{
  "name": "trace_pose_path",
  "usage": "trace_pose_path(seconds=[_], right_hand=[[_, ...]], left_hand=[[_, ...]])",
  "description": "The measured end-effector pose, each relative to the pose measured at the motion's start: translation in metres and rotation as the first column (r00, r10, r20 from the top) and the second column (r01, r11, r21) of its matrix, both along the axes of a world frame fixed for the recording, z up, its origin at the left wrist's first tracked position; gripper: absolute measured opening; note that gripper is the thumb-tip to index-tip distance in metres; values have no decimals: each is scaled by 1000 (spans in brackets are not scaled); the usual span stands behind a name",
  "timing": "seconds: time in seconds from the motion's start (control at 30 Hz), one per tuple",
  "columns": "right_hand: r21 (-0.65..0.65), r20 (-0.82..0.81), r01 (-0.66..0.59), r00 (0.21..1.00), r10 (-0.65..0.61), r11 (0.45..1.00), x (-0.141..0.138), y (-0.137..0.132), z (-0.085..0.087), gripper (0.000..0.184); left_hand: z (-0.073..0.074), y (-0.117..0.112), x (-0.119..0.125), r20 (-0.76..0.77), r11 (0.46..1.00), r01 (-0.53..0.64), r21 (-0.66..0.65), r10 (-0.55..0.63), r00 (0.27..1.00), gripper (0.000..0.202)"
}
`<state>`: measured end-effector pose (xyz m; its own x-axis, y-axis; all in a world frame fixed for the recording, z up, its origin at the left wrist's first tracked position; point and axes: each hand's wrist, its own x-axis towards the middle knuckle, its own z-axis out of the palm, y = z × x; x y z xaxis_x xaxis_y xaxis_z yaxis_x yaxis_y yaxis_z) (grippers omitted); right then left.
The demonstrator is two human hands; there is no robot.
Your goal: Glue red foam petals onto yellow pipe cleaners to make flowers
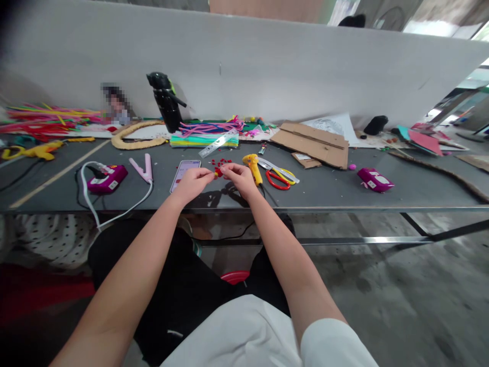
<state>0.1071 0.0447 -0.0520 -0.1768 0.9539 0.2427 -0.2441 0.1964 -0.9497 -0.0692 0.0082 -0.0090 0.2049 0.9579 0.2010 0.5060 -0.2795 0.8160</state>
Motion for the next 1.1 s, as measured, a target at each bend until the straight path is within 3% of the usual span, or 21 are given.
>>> trace_pose_path(seconds=[0.4,0.7,0.93,1.1], right_hand=[[99,68,20,997,-26,995,0,-8,8,31],[157,134,70,987,-91,985,1,-8,5,34],[260,171,77,977,-125,963,2,-9,6,30],[236,189,91,972,-137,968,1,-8,6,34]], left_hand=[[-2,-1,2,1,998,-12,56,12,1000,30],[1,-3,2,-16,998,-12,62,13,1000,28],[1,-2,1,-103,994,-6,110,18,995,28],[0,-1,1,-145,992,-8,129,27,989,28]])
